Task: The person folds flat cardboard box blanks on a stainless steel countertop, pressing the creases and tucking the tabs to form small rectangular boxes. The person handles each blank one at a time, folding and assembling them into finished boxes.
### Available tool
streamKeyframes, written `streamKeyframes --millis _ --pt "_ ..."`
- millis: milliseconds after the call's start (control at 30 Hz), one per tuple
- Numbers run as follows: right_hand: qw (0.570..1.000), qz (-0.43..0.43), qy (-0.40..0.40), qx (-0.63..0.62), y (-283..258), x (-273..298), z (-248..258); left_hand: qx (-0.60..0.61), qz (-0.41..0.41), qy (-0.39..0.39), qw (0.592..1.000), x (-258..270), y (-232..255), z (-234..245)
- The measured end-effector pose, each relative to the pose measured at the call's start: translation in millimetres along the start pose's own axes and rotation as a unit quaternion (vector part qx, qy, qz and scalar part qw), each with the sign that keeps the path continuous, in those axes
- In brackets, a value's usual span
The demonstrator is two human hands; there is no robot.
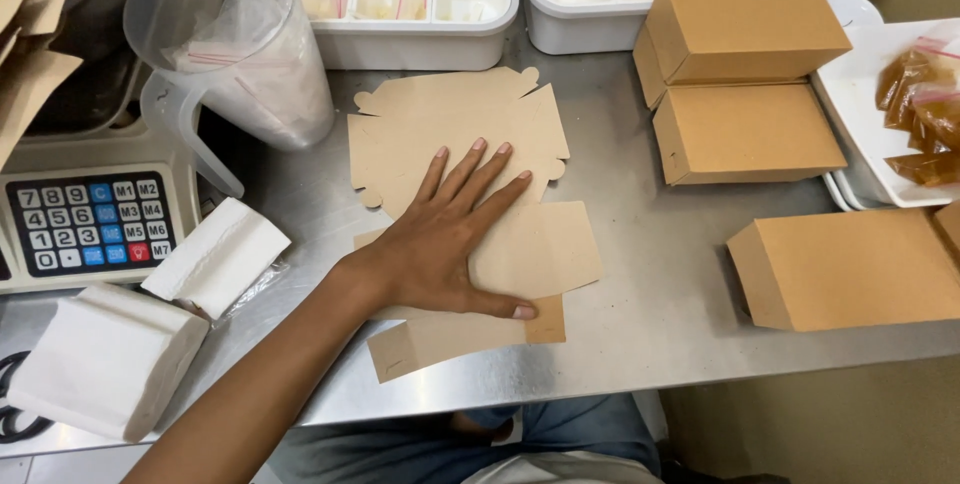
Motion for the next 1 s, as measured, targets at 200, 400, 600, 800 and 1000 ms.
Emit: streamKeyframes --millis 200,400,600,800,1000 --pt "1.0 0.0 0.009 -0.006 164.4 -27.3 -125.1 0.006 -0.005 0.001 1.0 0.9 -1.2 0.2" --pt "1.0 0.001 0.02 -0.007 241.7 10.9 -123.1 0.0 -0.006 0.004 1.0 1.0 -2.2 0.4" --pt "0.999 0.001 0.033 -0.016 290.8 58.0 -129.1 0.001 -0.007 0.001 1.0 1.6 -1.3 2.2" --pt "0.999 -0.002 0.038 -0.016 330.7 114.6 -126.1 0.01 -0.005 0.002 1.0 0.2 -0.4 0.5" --pt "0.999 -0.001 0.046 -0.022 112.3 199.8 31.2 0.005 -0.006 0.001 1.0 1.1 -0.1 1.5"
Point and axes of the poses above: each hand's wrist, its own x-axis away from the middle knuckle, its own z-axis out of the back of the hand, y = z × x, the point moved 2 cm from there along -x, towards the middle knuckle
